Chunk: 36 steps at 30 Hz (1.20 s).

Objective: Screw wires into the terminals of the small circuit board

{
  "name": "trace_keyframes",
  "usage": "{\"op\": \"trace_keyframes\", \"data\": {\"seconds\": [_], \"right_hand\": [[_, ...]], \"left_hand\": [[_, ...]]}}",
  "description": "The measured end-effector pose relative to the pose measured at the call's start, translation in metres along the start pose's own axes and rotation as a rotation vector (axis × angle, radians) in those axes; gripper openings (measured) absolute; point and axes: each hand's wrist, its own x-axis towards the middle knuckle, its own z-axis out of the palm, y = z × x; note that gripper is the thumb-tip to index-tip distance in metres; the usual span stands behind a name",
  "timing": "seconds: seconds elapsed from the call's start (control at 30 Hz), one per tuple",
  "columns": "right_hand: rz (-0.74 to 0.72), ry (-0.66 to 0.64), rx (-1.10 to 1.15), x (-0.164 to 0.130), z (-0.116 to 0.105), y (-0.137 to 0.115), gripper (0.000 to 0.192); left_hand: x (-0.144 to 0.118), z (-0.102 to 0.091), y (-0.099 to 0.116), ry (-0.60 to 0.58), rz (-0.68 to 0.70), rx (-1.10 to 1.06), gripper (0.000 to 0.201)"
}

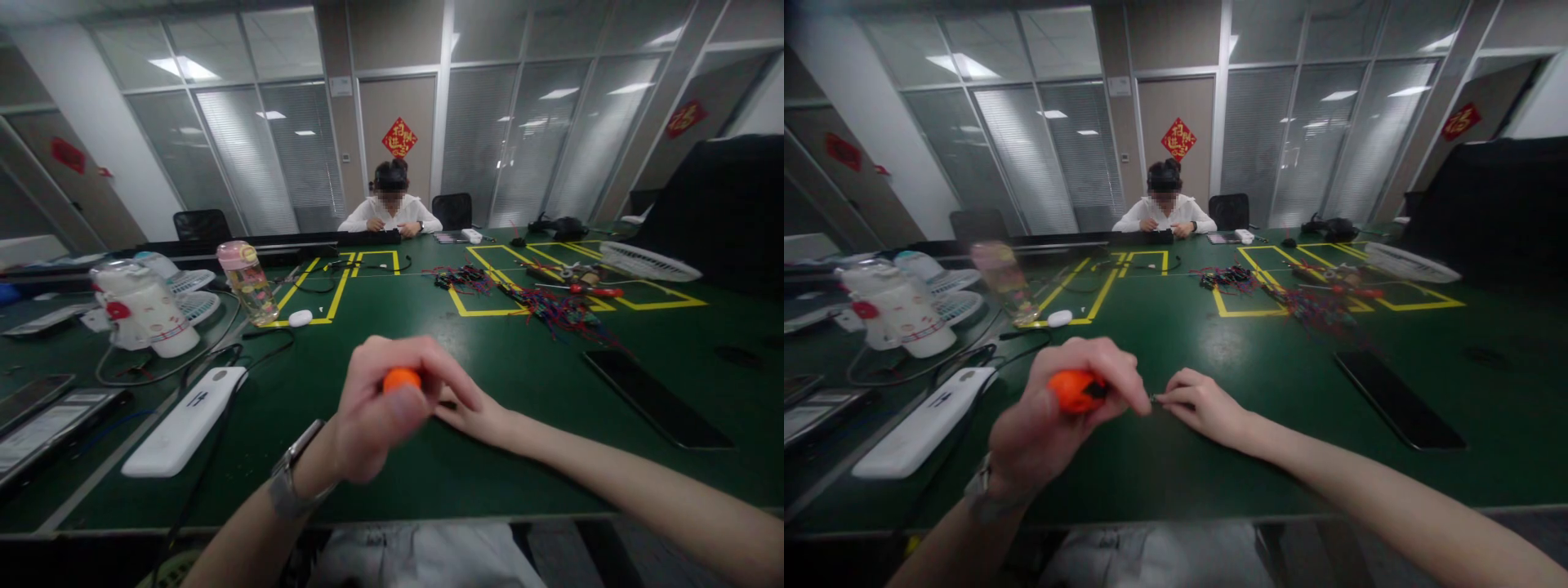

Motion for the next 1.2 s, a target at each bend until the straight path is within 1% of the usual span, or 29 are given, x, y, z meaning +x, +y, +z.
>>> {"op": "trace_keyframes", "data": {"seconds": [0.03, 0.07, 0.13, 0.23, 0.37, 0.43, 0.53, 0.73, 1.07, 1.13, 1.2], "right_hand": [[-0.026, 0.002, -0.003, 0.0, 0.0, 0.001, 0.023], [-0.058, 0.005, -0.009, 0.001, 0.001, 0.002, 0.023], [-0.098, 0.018, -0.014, 0.001, 0.002, 0.004, 0.022], [-0.127, 0.051, -0.002, 0.0, 0.005, 0.008, 0.021], [-0.106, 0.082, 0.04, -0.001, 0.006, 0.009, 0.018], [-0.072, 0.078, 0.043, -0.001, 0.005, 0.008, 0.017], [-0.032, 0.058, 0.028, -0.001, 0.004, 0.007, 0.015], [0.059, 0.049, 0.015, -0.001, 0.004, 0.007, 0.007], [0.062, 0.061, 0.007, 0.0, 0.005, 0.006, 0.004], [0.063, 0.058, 0.002, 0.0, 0.004, 0.005, 0.004], [0.064, 0.053, 0.008, 0.0, 0.004, 0.005, 0.007]], "left_hand": [[0.011, -0.001, -0.007, 0.074, 0.02, -0.147, 0.05], [0.02, -0.003, -0.014, 0.125, 0.002, -0.294, 0.049], [0.03, -0.008, -0.028, 0.227, -0.081, -0.456, 0.044], [0.034, -0.018, -0.043, 0.336, -0.105, -0.537, 0.038], [0.034, -0.021, -0.056, 0.386, -0.109, -0.517, 0.038], [0.035, -0.019, -0.061, 0.395, -0.13, -0.494, 0.038], [0.034, -0.014, -0.071, 0.377, -0.156, -0.464, 0.04], [0.031, -0.008, -0.088, 0.338, -0.148, -0.433, 0.04], [0.032, -0.006, -0.093, 0.332, -0.162, -0.389, 0.041], [0.032, -0.006, -0.093, 0.314, -0.171, -0.373, 0.041], [0.034, -0.007, -0.092, 0.268, -0.185, -0.349, 0.037]]}}
